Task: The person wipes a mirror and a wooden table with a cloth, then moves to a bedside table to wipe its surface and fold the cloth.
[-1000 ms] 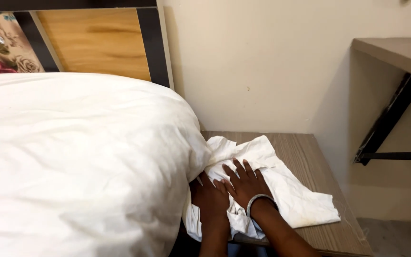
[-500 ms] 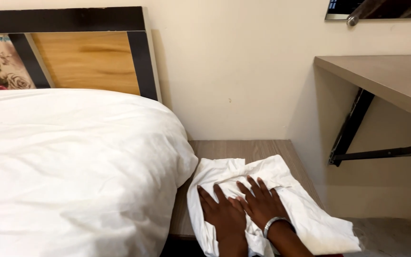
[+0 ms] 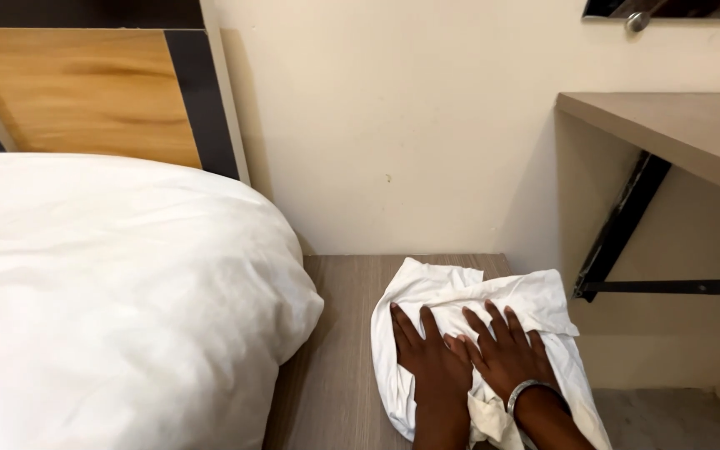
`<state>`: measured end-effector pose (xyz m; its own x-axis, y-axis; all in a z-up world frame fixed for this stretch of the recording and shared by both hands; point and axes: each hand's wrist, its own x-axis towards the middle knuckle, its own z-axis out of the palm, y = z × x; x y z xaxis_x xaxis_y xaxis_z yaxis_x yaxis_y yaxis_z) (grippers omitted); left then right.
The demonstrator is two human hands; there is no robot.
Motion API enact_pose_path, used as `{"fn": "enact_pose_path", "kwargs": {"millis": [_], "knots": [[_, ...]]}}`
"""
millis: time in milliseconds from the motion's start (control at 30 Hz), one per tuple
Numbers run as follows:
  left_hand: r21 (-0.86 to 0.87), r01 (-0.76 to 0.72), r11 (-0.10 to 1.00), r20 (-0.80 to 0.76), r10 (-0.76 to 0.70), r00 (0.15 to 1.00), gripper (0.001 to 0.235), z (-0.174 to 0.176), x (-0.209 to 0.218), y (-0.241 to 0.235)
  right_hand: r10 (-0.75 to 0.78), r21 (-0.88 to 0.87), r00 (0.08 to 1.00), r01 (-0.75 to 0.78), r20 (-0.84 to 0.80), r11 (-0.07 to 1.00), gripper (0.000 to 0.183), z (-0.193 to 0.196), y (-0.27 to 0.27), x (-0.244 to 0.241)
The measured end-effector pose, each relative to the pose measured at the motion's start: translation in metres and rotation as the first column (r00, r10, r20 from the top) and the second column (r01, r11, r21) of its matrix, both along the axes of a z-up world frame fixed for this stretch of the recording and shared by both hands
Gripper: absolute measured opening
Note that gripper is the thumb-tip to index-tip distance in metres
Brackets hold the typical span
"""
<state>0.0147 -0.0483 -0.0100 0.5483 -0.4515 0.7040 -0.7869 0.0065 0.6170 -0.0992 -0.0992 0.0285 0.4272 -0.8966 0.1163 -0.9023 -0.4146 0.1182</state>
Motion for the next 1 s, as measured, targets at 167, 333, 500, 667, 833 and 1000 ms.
{"fn": "enact_pose_path", "kwargs": {"millis": [167, 333, 500, 667, 833, 1000], "knots": [[-0.067, -0.048, 0.997, 0.04, 0.051, 0.998, 0.068, -0.007, 0.015, -0.048, 0.012, -0.081, 0.999, -0.015, -0.034, 0.997, 0.066, -0.006, -0.045, 0.015], [-0.103, -0.065, 0.993, 0.058, 0.071, 0.996, 0.067, -0.009, 0.037, -0.093, 0.014, -0.09, 0.999, -0.017, -0.037, 0.996, 0.065, -0.002, -0.088, 0.039], [-0.093, -0.081, 0.992, 0.085, 0.089, 0.992, 0.067, -0.017, 0.06, -0.146, -0.012, -0.056, 1.0, 0.013, 0.016, 0.998, 0.064, -0.002, -0.128, 0.059], [0.035, -0.078, 0.996, 0.051, 0.076, 0.996, 0.077, -0.024, 0.072, -0.179, -0.032, -0.051, 0.997, 0.036, 0.076, 0.998, 0.062, 0.002, -0.145, 0.072], [0.047, -0.13, 0.99, 0.105, 0.124, 0.987, 0.074, -0.024, 0.073, -0.182, -0.057, -0.021, 0.994, 0.059, 0.089, 0.998, 0.062, 0.009, -0.152, 0.075], [0.1, -0.112, 0.989, 0.155, 0.096, 0.983, 0.071, -0.019, 0.072, -0.152, 0.0, -0.009, 0.995, 0.001, 0.104, 1.0, 0.064, 0.005, -0.137, 0.072]]}}
